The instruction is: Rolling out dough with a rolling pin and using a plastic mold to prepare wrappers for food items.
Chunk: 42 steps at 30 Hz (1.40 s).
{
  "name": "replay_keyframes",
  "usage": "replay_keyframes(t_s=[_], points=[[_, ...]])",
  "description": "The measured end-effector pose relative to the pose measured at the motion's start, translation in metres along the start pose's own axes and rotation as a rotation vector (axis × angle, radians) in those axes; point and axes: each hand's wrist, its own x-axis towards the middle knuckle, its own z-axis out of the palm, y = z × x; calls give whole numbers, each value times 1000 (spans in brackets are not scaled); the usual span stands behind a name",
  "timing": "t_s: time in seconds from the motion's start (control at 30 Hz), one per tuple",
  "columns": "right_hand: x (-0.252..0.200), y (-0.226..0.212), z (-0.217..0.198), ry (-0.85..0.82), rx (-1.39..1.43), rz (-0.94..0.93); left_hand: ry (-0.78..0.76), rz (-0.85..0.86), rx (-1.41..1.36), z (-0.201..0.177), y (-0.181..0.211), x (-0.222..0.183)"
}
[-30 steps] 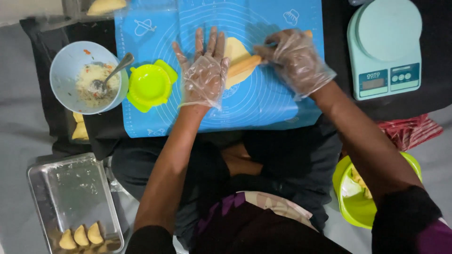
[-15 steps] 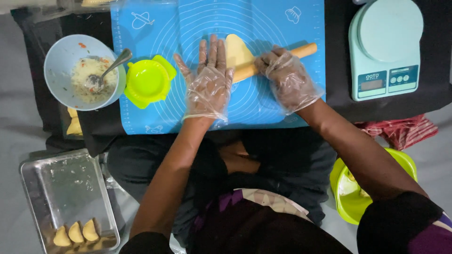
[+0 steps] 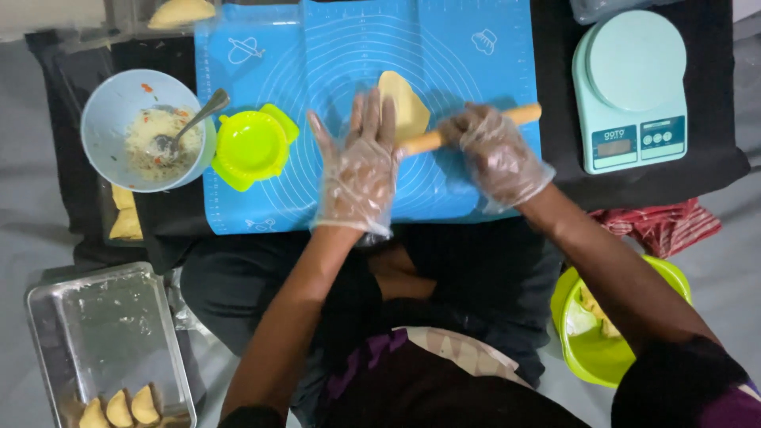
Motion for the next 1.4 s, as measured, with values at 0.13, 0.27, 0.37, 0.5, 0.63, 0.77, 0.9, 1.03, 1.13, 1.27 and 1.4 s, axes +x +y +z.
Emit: replay_keyframes(t_s=[0.13,0.27,0.37,0.5,0.63,0.77,0.9,1.03,1.13,1.27,1.4], points=[[33,11,-9,258,36,-63,356,-3,-52,21,-12,40],[41,20,17,297,81,-39,403,-26,-97,42,-14,61],[38,16,12,279,-89,-34,368,-7,-70,41,-9,52],[26,12,19,243,-113,-28,333,42,-77,38,-6,42],[20,2,6,219,-43,14,246,46,-93,40,-2,37],[12,-3,8,161,-38,72,271,82,-80,33,2,25],[11,-5,4,193,-32,31,281,71,-80,38,5,22],[0,-5,42,179,-111,141,159,53,-64,18,9,14],[-6,-6,46,149,-265,189,66,40,-56,10,13,6],[-14,10,47,-50,-197,39,77,39,-28,14,16,-1],[-16,7,40,-82,-201,56,77,39,-20,14,19,-7]])
